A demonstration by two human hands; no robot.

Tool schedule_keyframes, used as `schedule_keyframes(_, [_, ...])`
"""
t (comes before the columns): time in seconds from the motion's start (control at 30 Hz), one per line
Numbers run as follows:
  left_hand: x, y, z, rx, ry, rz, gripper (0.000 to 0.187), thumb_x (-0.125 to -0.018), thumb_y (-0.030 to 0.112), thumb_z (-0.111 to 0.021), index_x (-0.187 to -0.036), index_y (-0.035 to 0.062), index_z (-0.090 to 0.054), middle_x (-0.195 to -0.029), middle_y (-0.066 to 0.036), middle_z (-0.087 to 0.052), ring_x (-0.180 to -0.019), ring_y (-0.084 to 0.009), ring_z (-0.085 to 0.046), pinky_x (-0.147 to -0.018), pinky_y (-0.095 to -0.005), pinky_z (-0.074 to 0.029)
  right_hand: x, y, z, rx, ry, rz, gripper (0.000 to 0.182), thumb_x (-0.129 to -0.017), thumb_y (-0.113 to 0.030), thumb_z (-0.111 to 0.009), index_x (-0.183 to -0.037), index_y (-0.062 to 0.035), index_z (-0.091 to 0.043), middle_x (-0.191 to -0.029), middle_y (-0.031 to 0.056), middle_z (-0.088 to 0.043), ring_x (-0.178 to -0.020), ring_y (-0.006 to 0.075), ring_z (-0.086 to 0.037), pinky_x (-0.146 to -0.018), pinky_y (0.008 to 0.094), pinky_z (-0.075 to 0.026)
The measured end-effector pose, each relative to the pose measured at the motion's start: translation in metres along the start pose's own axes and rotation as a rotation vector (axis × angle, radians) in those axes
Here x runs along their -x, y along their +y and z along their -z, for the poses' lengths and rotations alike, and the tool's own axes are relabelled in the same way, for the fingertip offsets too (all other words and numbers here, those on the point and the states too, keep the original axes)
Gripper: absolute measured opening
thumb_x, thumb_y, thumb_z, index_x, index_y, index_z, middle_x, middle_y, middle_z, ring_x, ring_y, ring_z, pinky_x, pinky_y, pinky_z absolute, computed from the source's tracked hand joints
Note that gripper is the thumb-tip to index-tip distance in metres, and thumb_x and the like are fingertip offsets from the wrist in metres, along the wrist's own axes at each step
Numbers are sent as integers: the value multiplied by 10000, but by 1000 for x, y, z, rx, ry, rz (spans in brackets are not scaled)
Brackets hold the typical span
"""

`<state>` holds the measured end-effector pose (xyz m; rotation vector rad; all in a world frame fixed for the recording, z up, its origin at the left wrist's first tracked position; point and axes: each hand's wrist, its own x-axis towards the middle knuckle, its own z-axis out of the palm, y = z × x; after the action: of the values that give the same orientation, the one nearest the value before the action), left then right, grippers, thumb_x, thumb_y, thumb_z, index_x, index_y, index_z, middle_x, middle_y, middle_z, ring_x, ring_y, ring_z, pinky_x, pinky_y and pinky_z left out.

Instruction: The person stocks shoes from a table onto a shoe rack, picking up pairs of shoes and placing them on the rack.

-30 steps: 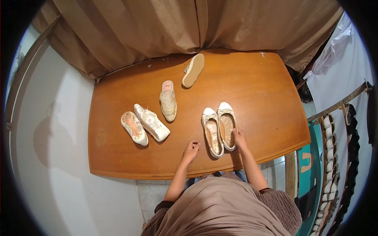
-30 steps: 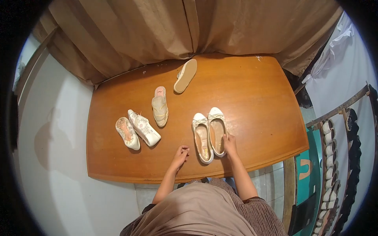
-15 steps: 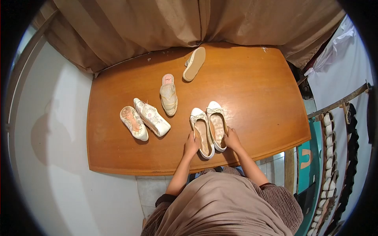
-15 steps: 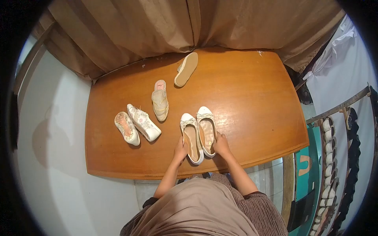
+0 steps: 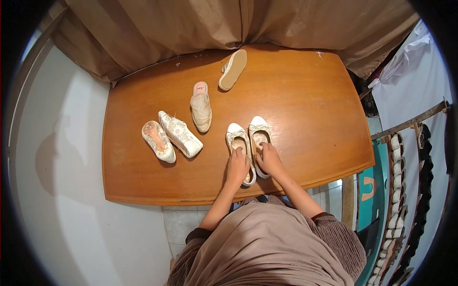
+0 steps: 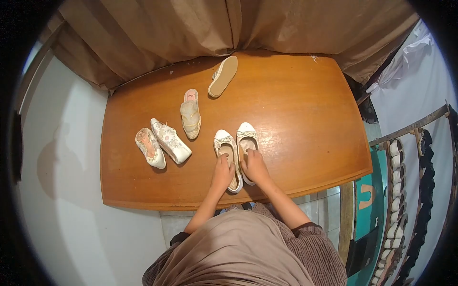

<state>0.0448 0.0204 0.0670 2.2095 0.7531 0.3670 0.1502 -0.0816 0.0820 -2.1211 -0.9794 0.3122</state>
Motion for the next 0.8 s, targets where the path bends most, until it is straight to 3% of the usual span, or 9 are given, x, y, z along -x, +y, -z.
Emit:
schedule_keyframes(0.07, [-2, -2, -13, 57, 40, 30, 386, -806, 130, -550, -1106, -75, -418, -1000, -320, -521, -877, -454, -533, -762, -483, -439, -2, -3, -7, 56, -168, -80, 403, -812, -132, -558, -1134, 84, -450, -1025, 296, -539, -963, 431, -525, -837, 438, -440])
schedule_keyframes(0.27, [-12, -9, -15, 68, -202, 103, 393, -793, 87, -557, -1150, -34, -446, -877, -261, -584, -823, -410, -568, -728, -448, -464, 0, -3, -11, 141, -300, -132, 406, -853, -198, -507, -1207, -8, -448, -994, 259, -569, -884, 407, -567, -774, 449, -470])
schedule_keyframes(0.33, [-14, -16, -14, 182, -296, 113, 436, -796, 35, -557, -1219, 13, -455, -839, -170, -592, -765, -241, -586, -714, -309, -474, -1, -2, -11, 183, -349, -151, 403, -859, -216, -496, -1214, -30, -451, -998, 252, -572, -865, 408, -574, -759, 452, -475])
schedule_keyframes(0.47, [-15, -27, -4, 402, -376, 204, 463, -803, -5, -539, -1255, 48, -455, -818, -99, -584, -767, -161, -564, -722, -260, -461, 1, 5, -10, 167, -322, -64, 377, -860, -253, -503, -1162, -30, -476, -992, 242, -579, -820, 398, -592, -717, 448, -487])
schedule_keyframes(0.53, [-15, -27, 2, 601, -258, 202, 432, -808, -22, -519, -1231, 54, -477, -820, -53, -568, -786, -141, -551, -740, -250, -454, 1, 1, -8, 143, -294, -35, 367, -861, -268, -507, -1128, -17, -489, -973, 242, -588, -813, 392, -597, -706, 448, -489])
schedule_keyframes(0.57, [-16, -37, -4, 643, -110, 156, 380, -787, 4, -546, -1164, 43, -515, -827, -105, -576, -726, -179, -561, -672, -280, -465, 2, -2, -7, 161, -289, -78, 354, -864, -278, -508, -1087, -3, -498, -932, 242, -600, -805, 391, -601, -699, 451, -489])
schedule_keyframes(0.6, [-14, -42, -2, 644, -115, 153, 380, -787, 4, -546, -1164, 43, -515, -827, -105, -576, -726, -179, -561, -672, -280, -465, 3, -7, -4, 180, -283, -124, 347, -867, -288, -510, -1045, 10, -508, -891, 242, -612, -798, 389, -605, -691, 454, -490])
schedule_keyframes(0.67, [-8, -52, 4, 379, 81, 218, 299, -794, 28, -559, -1090, 23, -516, -769, -93, -545, -673, -175, -537, -620, -287, -451, 3, -16, 1, 186, -295, -181, 362, -877, -334, -487, -971, 15, -516, -804, 232, -627, -767, 392, -611, -684, 466, -487])
schedule_keyframes(0.8, [6, -63, 4, 194, 10, 346, 301, -807, 113, -562, -1081, 6, -492, -700, -100, -540, -624, -208, -541, -584, -326, -442, 5, -16, 1, 346, -463, -187, 415, -888, -412, -435, -965, -14, -522, -778, 231, -629, -740, 390, -616, -664, 467, -488])
